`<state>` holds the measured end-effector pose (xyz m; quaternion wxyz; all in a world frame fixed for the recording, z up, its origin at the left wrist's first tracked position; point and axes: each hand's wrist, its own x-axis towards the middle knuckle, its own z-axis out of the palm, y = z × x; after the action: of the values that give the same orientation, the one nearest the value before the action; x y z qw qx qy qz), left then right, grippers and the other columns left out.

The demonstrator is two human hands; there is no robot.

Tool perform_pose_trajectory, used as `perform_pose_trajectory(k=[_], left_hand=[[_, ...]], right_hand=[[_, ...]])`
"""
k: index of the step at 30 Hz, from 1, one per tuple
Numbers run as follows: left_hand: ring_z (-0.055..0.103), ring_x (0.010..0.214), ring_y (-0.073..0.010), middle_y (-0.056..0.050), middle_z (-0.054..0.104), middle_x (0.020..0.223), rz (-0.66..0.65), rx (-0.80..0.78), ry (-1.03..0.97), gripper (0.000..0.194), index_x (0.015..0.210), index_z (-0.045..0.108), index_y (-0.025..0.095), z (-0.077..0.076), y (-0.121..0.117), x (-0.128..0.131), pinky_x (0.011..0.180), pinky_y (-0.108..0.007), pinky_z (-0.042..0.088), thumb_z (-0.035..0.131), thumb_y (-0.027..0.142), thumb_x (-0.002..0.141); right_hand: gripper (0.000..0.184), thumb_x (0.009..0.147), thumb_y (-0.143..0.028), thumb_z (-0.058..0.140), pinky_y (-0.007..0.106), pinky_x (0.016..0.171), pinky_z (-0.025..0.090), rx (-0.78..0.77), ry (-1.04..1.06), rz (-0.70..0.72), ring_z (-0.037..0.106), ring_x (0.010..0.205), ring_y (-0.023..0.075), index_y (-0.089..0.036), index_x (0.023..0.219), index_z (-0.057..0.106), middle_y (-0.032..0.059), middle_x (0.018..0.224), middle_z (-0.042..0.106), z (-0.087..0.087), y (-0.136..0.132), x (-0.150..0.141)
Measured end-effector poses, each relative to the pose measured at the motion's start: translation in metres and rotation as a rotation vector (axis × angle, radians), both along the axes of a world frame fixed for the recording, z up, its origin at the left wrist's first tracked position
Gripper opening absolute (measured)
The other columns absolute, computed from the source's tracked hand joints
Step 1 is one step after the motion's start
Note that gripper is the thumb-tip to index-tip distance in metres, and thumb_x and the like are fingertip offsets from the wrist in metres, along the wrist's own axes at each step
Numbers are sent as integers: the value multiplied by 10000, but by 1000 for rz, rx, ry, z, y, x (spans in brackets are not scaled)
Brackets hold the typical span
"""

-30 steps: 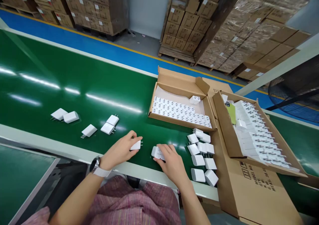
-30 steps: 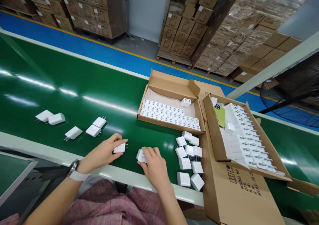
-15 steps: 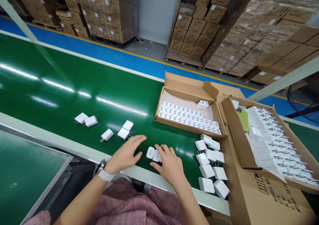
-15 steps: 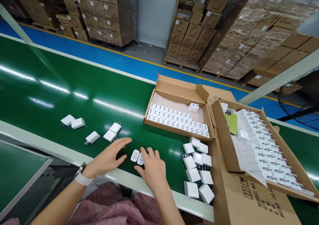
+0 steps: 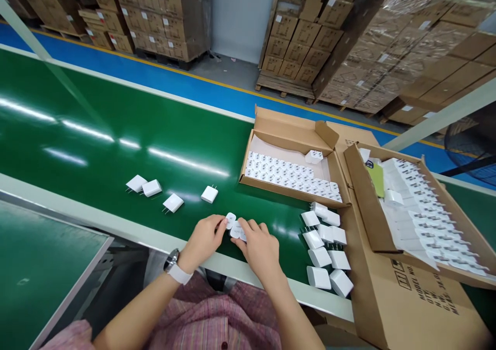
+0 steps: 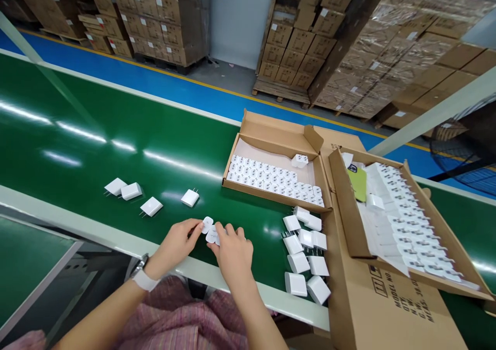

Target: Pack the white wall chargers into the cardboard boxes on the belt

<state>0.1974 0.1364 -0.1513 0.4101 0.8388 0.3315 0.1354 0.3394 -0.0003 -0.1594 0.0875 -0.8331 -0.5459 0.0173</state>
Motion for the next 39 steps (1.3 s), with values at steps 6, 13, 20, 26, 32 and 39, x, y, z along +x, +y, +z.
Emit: perform_pose_trajectory(k=[6,13,20,26,32,39], left_hand=[[629,1260,-306,-131,644,1354,-131,144,6,331,1298,640,204,7,0,5,1059,-445,534,570,333,1001],[682,952,-225,-55,688,1171,-485,33,-12,373,1238,632,233,-10,21,26,872,-350,557,770,334,906],[620,756,-166,-39,688,1052,-485,-26,-141,390,1214,680,227,-10,38,66,728,-299,545,786,399,880],[636,738,-165,-60,706,950,-271,-451,-419,533,1172,714,161,-1,63,64,635,-274,555,827,499,776],[545,575,-110,-29,691,800,-17,-588,-581,539,1116,711,144,10,81,54,463,-203,427,877,468,719],[578,594,-133,-34,700,802,-53,-585,-502,534,1110,730,162,10,76,57,479,-228,451,880,485,712]], right_hand=[[450,871,-480,781,267,501,349,-52,-92,-14,613,876,263,-332,1277,654,88,1047,712,-1,-5,2],[366,947,-503,665,349,703,537,81,437,-106,673,992,288,-332,1270,660,79,1141,736,9,-22,41],[815,905,-845,453,443,728,596,579,1281,-344,732,916,295,-228,1432,529,135,1127,746,33,-27,170],[789,843,-767,639,509,1002,542,526,372,-407,642,1228,369,-203,1392,581,177,1369,669,61,-1,303],[644,934,-589,593,499,1128,466,-244,-18,-128,595,1338,382,-228,1467,573,149,1439,654,63,24,380],[648,834,-518,752,571,1086,475,-477,-39,-95,610,1305,448,-289,1428,632,152,1368,700,52,30,401]])
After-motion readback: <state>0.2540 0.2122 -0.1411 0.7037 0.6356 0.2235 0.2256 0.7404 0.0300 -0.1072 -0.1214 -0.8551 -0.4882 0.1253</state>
